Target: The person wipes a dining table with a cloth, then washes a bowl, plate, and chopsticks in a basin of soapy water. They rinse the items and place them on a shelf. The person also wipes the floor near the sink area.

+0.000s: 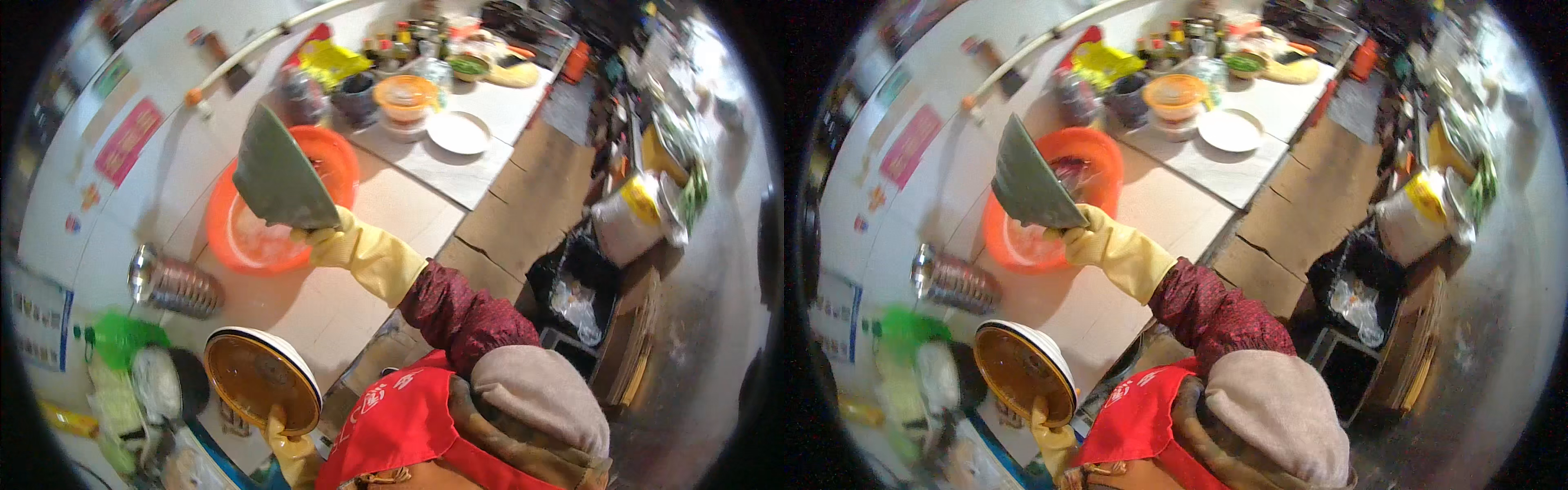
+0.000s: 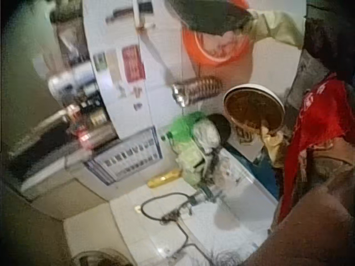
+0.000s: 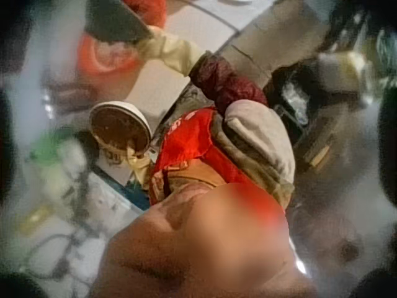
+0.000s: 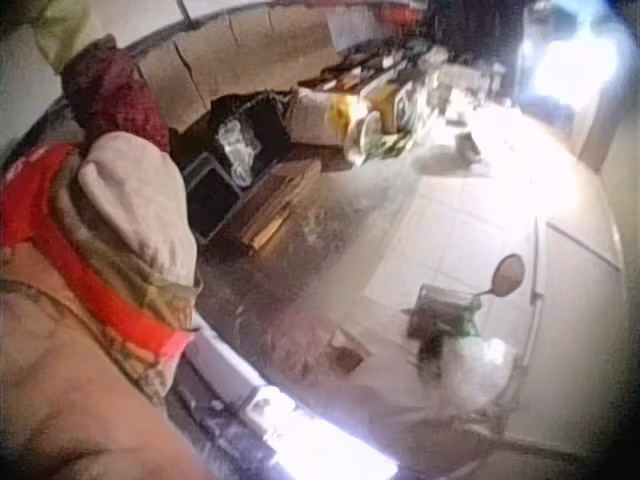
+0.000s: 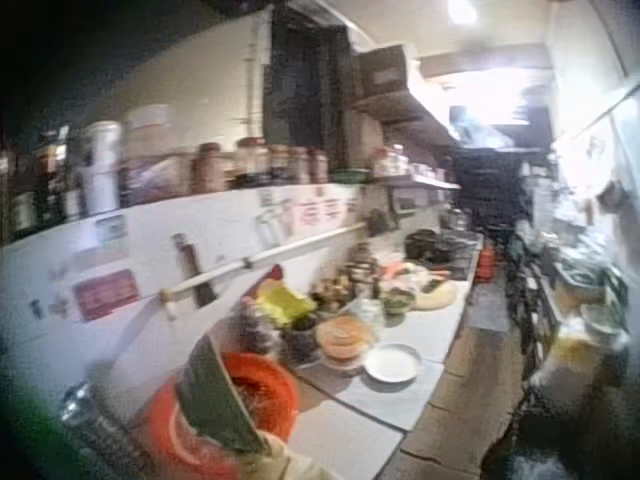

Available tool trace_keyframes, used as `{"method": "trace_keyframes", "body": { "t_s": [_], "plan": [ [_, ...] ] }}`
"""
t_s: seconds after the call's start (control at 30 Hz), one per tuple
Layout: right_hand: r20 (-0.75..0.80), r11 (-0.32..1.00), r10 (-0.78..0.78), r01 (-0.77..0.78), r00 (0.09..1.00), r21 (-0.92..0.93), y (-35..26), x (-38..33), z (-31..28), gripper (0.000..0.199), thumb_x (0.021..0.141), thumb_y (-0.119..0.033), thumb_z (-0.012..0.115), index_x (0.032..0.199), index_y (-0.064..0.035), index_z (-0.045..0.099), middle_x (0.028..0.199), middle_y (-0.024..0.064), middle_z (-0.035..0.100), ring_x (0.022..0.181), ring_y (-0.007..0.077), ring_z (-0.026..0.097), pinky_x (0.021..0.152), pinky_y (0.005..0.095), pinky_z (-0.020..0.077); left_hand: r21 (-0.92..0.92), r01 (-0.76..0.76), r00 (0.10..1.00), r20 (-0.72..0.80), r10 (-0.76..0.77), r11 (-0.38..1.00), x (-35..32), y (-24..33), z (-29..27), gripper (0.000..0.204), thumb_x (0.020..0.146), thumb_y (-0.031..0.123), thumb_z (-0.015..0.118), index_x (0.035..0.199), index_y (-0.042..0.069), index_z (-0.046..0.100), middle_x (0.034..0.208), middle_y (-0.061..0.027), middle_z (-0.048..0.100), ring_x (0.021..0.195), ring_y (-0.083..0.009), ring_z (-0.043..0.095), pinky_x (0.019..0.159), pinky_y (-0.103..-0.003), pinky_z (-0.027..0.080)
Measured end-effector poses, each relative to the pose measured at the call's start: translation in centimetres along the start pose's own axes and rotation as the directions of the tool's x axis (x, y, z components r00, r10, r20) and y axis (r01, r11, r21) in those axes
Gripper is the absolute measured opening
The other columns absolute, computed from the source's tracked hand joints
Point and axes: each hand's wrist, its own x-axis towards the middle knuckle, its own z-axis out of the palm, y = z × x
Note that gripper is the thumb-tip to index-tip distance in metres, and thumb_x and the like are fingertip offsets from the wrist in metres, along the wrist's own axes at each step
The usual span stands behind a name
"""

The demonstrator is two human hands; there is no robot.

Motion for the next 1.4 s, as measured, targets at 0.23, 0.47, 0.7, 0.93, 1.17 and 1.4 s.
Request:
{"method": "trace_keyframes", "body": {
  "t_s": [0.23,0.47,0.7,0.93,1.17,1.4],
  "plan": [
    [0.014,0.02,-0.922,0.084,0.388,-0.996,-2.2,-31.1,4.4,0.036,0.097,-0.007,0.077,0.132,-0.0103,0.075,0.101,-0.0036,0.07,0.085,0.0081,0.062,0.071,0.027,0.0504,-0.137,0.31,0.917,0.303,-0.259,0.941,5.9,-0.4,16.3,0.079,0.099,0.032,0.081,0.165,0.003,0.048,0.158,-0.0144,0.062,0.139,-0.0352,0.065,0.111,-0.061,0.059],
    [-0.355,0.25,-0.885,0.336,-0.3,-0.908,11.6,-59.3,1.2,0.02,0.104,-0.018,0.069,0.123,-0.0161,0.074,0.081,-0.0036,0.058,0.059,0.0084,0.05,0.053,0.0301,0.0387,0.138,0.24,0.695,0.666,-0.269,0.961,9.2,-4.9,36.4,0.071,0.11,0.042,0.063,0.164,-0.001,0.049,0.166,-0.0223,0.054,0.151,-0.035,0.057,0.106,-0.053,0.063],
    [-0.264,-0.216,-0.839,0.736,-0.476,-0.641,19.6,-70.6,-3.3,0.037,0.112,-0.039,0.06,0.139,-0.0136,0.065,0.074,-0.0046,0.06,0.05,0.0091,0.047,0.057,0.03,0.0425,0.156,0.595,0.427,0.77,-0.474,0.789,9.0,-8.2,53.7,0.052,0.112,0.027,0.064,0.157,0.0,0.06,0.16,-0.0227,0.061,0.148,-0.0357,0.06,0.112,-0.05,0.061],
    [-0.129,-0.256,-0.849,0.612,-0.512,-0.748,14.1,-75.8,-3.1,0.056,0.112,-0.039,0.062,0.16,-0.0111,0.05,0.066,-0.0055,0.047,0.049,0.0127,0.043,0.057,0.031,0.0421,0.237,0.571,0.343,0.801,-0.491,0.786,10.3,-11.1,66.4,0.051,0.111,0.02,0.063,0.158,0.0,0.057,0.156,-0.0194,0.064,0.144,-0.0355,0.063,0.109,-0.059,0.062],
    [-0.24,-0.005,-0.791,0.399,-0.562,-0.917,-5.4,-80.7,10.1,0.039,0.11,-0.044,0.065,0.08,-0.02,0.058,0.05,-0.0053,0.038,0.038,0.0139,0.035,0.039,0.031,0.0276,0.168,0.527,0.439,0.786,-0.436,0.833,14.8,-15.7,79.0,0.056,0.106,0.006,0.067,0.159,0.0,0.052,0.151,-0.0151,0.066,0.136,-0.0309,0.068,0.117,-0.045,0.057],
    [0.171,0.174,-0.663,-0.372,-0.729,-0.912,-26.2,-84.8,18.9,0.027,0.108,-0.039,0.067,0.115,-0.0128,0.064,0.077,-0.0002,0.058,0.053,0.0122,0.043,0.052,0.0279,0.0316,-0.092,0.647,0.492,0.809,-0.322,0.757,18.8,-16.5,90.0,0.055,0.106,0.007,0.066,0.159,0.001,0.051,0.149,-0.0169,0.066,0.133,-0.0313,0.07,0.116,-0.044,0.058]
  ]
}}
